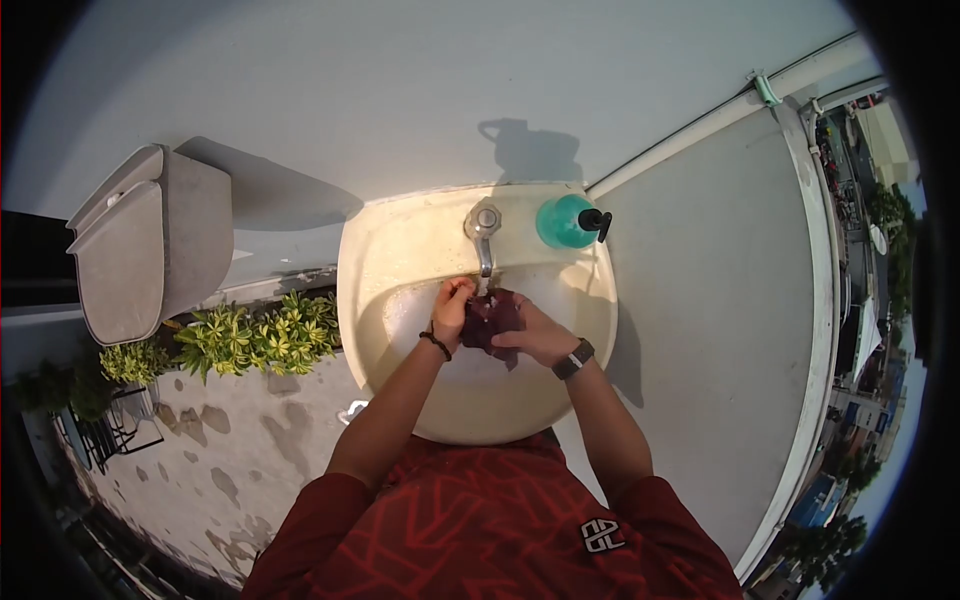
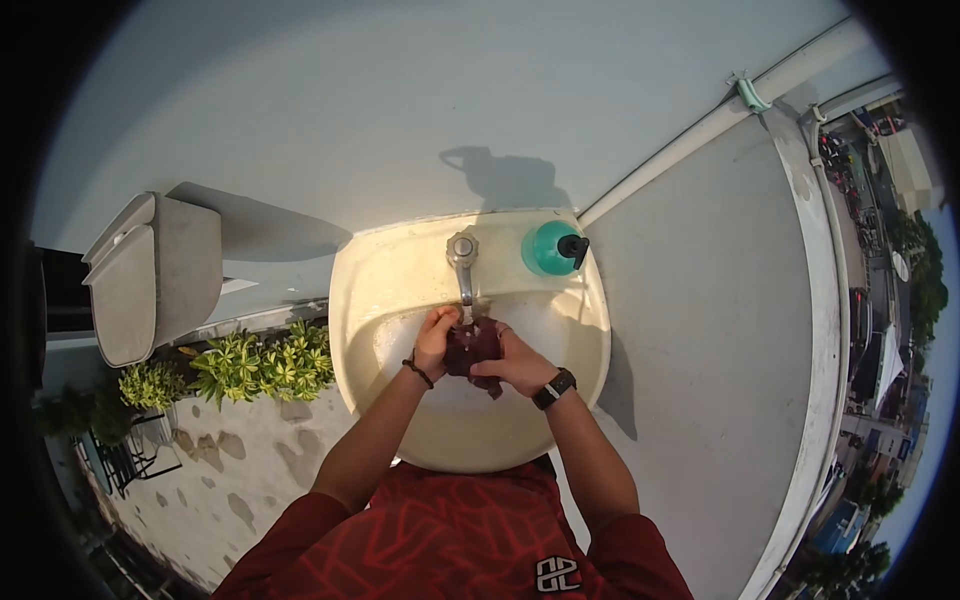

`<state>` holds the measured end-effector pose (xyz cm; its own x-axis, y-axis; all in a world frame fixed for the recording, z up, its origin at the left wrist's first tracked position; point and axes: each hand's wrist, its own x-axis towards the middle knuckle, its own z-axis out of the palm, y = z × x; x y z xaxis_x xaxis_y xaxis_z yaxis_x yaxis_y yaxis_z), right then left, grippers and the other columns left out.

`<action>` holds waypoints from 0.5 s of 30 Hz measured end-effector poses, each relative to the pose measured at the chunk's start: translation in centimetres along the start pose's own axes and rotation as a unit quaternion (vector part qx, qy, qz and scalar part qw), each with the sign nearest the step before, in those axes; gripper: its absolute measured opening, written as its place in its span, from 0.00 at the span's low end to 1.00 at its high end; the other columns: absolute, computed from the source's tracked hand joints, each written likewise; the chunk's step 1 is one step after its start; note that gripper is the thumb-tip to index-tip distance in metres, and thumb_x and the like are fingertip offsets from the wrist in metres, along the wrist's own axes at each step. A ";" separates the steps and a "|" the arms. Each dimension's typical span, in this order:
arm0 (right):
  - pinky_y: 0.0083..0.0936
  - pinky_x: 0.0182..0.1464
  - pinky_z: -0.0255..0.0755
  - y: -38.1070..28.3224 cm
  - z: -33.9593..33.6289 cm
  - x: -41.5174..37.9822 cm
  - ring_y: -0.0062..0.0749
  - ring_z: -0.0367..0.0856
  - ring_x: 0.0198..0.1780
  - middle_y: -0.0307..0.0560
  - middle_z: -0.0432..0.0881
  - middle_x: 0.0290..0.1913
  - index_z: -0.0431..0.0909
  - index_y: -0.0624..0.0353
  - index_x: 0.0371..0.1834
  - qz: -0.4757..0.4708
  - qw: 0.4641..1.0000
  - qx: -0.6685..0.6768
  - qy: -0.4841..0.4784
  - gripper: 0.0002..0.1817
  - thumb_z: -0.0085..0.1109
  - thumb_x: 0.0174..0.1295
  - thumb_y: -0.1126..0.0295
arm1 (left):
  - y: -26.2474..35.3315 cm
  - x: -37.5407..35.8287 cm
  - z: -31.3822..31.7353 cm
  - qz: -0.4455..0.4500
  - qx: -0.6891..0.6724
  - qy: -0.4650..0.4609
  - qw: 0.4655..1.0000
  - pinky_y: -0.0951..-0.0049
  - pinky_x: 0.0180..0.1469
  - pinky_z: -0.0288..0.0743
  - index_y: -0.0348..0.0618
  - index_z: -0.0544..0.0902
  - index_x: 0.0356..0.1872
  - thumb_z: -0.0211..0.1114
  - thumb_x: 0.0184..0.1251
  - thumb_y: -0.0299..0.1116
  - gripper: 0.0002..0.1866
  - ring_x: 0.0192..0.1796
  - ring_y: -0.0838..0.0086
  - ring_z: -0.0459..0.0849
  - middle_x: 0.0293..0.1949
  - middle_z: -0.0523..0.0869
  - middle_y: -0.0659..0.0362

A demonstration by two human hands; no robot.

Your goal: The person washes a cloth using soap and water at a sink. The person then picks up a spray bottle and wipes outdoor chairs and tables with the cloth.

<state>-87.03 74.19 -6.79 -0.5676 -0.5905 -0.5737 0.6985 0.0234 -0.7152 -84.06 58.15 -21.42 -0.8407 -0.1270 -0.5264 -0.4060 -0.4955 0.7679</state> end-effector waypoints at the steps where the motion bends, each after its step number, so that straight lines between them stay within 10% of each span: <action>1: 0.25 0.39 0.72 -0.1 -0.9 -1.1 0.36 0.78 0.35 0.53 0.82 0.42 0.70 0.67 0.58 -0.093 0.993 -0.073 0.005 0.27 0.56 0.51 0.78 | 0.5 -0.7 -0.8 -0.001 -0.001 0.002 1.000 0.74 0.47 0.71 0.39 0.77 0.50 0.58 0.66 0.41 0.18 0.43 0.69 0.77 0.45 0.82 0.53; 6: 0.29 0.37 0.75 -7.8 3.2 -9.6 0.42 0.80 0.33 0.51 0.82 0.43 0.69 0.65 0.59 -0.152 0.817 -0.549 0.092 0.30 0.55 0.47 0.80 | 9.0 -7.8 0.3 0.056 0.364 -0.077 0.926 0.73 0.50 0.70 0.42 0.71 0.61 0.65 0.60 0.40 0.28 0.48 0.72 0.75 0.49 0.80 0.55; 10: 0.27 0.35 0.75 -9.6 7.6 -12.3 0.43 0.79 0.31 0.49 0.82 0.43 0.71 0.63 0.56 -0.228 0.713 -0.650 0.135 0.27 0.55 0.47 0.80 | 16.4 -13.6 6.7 0.443 0.424 -0.186 0.768 0.71 0.48 0.72 0.42 0.64 0.67 0.70 0.53 0.38 0.39 0.45 0.70 0.77 0.45 0.81 0.56; 15: 0.19 0.35 0.73 -12.1 9.3 -12.8 0.32 0.79 0.29 0.45 0.84 0.34 0.77 0.63 0.43 -0.308 0.695 -0.639 0.119 0.18 0.56 0.46 0.85 | 13.6 -13.1 10.1 0.353 0.220 -0.274 0.867 0.71 0.43 0.72 0.39 0.71 0.59 0.72 0.47 0.34 0.35 0.40 0.67 0.78 0.43 0.83 0.56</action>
<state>-84.13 74.02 12.89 -0.7495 -0.6596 0.0572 -0.5795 0.6118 -0.5385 -82.12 61.74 -0.41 -0.9306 0.2212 0.2917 0.2831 -0.0701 0.9565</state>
